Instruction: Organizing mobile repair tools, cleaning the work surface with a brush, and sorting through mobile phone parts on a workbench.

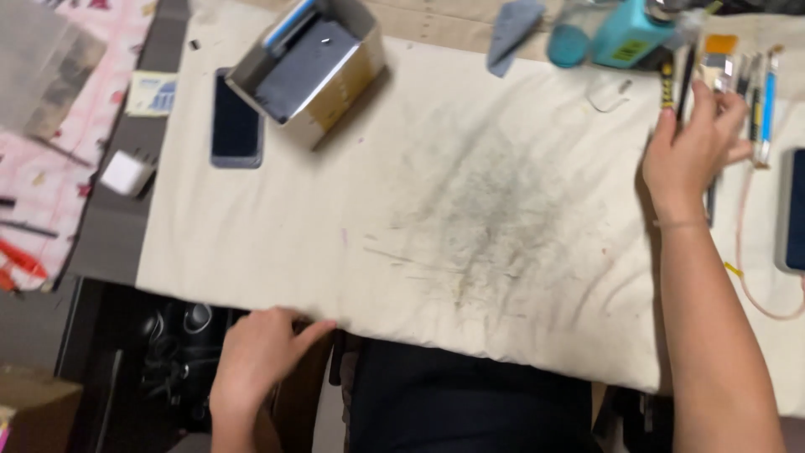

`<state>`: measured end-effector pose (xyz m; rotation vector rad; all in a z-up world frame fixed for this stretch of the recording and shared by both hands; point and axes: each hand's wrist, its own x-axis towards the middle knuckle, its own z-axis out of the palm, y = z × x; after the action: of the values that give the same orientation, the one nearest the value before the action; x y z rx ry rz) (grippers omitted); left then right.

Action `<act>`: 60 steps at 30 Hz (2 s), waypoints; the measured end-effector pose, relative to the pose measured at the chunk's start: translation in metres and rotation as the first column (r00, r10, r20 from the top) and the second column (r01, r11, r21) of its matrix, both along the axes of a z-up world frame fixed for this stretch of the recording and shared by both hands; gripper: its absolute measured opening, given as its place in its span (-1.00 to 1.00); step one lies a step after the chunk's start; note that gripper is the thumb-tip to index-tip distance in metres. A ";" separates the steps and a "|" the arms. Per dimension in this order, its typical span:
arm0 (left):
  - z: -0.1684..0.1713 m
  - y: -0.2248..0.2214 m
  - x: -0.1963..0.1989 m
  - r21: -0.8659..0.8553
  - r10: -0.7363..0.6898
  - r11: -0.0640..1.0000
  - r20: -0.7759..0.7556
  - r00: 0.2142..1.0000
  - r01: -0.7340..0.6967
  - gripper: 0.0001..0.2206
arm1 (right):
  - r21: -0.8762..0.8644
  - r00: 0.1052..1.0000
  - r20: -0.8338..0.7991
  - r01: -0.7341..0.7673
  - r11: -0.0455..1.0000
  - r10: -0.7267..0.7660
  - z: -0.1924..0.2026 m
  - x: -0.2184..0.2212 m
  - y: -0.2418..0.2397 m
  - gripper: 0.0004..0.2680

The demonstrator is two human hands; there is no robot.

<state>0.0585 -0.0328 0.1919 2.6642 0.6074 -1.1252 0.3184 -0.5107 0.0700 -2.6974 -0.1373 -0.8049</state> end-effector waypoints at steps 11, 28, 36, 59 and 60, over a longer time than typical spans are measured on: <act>-0.052 0.057 0.232 0.191 -0.238 0.966 0.919 0.314 0.172 -0.81 | 0.115 0.941 0.143 -0.322 0.940 0.305 -0.042 -0.065 0.077 -0.88; -0.034 0.076 0.279 0.225 -0.283 0.959 0.760 0.585 0.171 -0.27 | 0.300 0.964 0.162 -0.253 0.920 0.212 -0.031 -0.063 0.063 -0.94; -0.024 0.020 0.252 -0.558 0.496 0.717 0.830 0.257 0.417 -0.72 | 0.301 0.985 0.115 0.086 0.950 -0.126 -0.034 -0.043 0.007 -0.92; -0.185 -0.180 0.237 -0.937 0.658 -0.344 -0.195 0.728 0.059 -0.52 | -0.063 0.786 0.016 0.617 0.784 -0.618 -0.049 0.008 -0.100 -0.90; -0.181 -0.180 0.237 -0.925 0.619 -0.376 -0.211 0.756 0.050 -0.54 | -0.086 0.782 0.037 0.623 0.778 -0.622 -0.050 0.008 -0.100 -0.89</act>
<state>0.2954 -0.2124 0.0110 0.8591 0.0759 -0.2856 0.3267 -0.6107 0.0200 -2.8420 0.7876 -0.9951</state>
